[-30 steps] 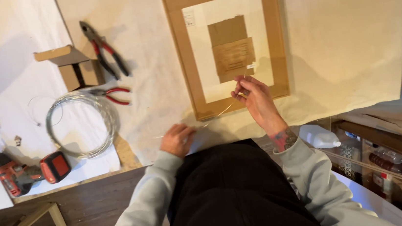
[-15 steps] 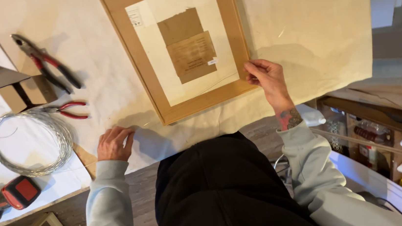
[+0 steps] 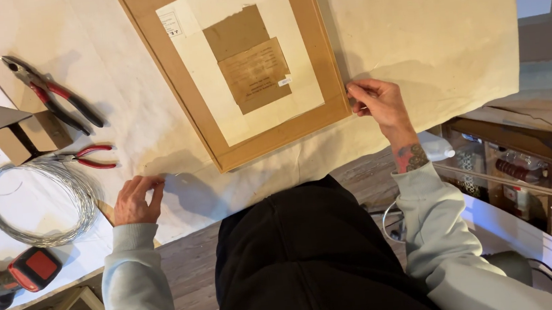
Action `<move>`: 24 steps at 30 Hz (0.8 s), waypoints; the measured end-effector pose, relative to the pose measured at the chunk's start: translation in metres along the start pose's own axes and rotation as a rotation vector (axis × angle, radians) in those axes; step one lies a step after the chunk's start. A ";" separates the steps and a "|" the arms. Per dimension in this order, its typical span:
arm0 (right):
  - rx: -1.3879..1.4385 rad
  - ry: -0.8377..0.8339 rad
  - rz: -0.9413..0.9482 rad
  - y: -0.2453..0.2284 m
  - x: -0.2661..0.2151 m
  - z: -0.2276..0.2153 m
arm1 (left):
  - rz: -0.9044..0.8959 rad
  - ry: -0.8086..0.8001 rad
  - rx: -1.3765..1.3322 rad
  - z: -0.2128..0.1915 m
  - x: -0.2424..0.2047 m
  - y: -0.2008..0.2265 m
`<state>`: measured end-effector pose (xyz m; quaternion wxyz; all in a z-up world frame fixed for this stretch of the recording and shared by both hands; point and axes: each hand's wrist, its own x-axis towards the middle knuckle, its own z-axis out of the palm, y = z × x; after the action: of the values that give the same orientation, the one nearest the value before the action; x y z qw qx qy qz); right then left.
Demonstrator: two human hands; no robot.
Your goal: Measuring, uncoiling, and cutting picture hanging wire for a small frame.
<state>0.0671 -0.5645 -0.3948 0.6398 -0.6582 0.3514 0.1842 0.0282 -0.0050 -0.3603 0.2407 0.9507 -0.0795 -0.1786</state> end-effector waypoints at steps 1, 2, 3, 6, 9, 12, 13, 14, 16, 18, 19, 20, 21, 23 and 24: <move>0.002 0.002 0.003 0.000 -0.001 -0.001 | 0.001 -0.003 0.001 0.000 0.000 0.001; -0.014 -0.002 -0.005 0.000 -0.001 -0.001 | 0.035 0.034 -0.009 -0.001 0.001 0.002; -0.030 -0.006 -0.013 0.000 -0.001 0.000 | 0.069 0.072 -0.019 -0.002 0.002 0.002; -0.079 0.020 -0.020 -0.008 -0.005 0.004 | 0.017 0.058 0.013 0.000 -0.001 -0.002; -0.073 -0.003 -0.035 -0.007 -0.006 0.003 | -0.010 0.084 0.053 0.000 -0.001 -0.006; -0.070 0.016 -0.030 -0.008 -0.004 0.004 | -0.039 0.079 0.075 0.002 -0.004 -0.005; -0.067 0.016 -0.033 -0.005 -0.002 0.004 | -0.037 0.081 0.077 0.003 -0.004 -0.008; -0.047 0.020 -0.045 -0.003 0.000 0.003 | -0.048 0.083 0.086 0.006 -0.004 -0.010; -0.026 0.021 -0.056 -0.003 0.000 0.003 | -0.063 0.083 0.097 0.009 -0.006 -0.012; -0.064 -0.015 -0.074 -0.007 -0.003 0.005 | -0.041 0.111 0.065 0.009 -0.009 -0.013; -0.063 -0.019 -0.073 -0.006 -0.005 0.006 | -0.045 0.110 0.066 0.009 -0.009 -0.009; -0.058 -0.042 -0.075 -0.007 -0.005 0.007 | -0.049 0.127 0.090 0.011 -0.010 -0.005; -0.052 -0.066 -0.077 -0.008 -0.006 0.009 | -0.054 0.143 0.113 0.012 -0.010 -0.001; -0.041 -0.085 -0.099 -0.004 -0.007 0.009 | -0.055 0.158 0.114 0.015 -0.012 0.004; -0.026 -0.103 -0.121 -0.001 -0.007 0.011 | -0.052 0.173 0.118 0.015 -0.015 0.005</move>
<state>0.0657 -0.5521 -0.3902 0.6583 -0.6762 0.2753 0.1835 0.0086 -0.0121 -0.3654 0.1856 0.9768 -0.0440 -0.0969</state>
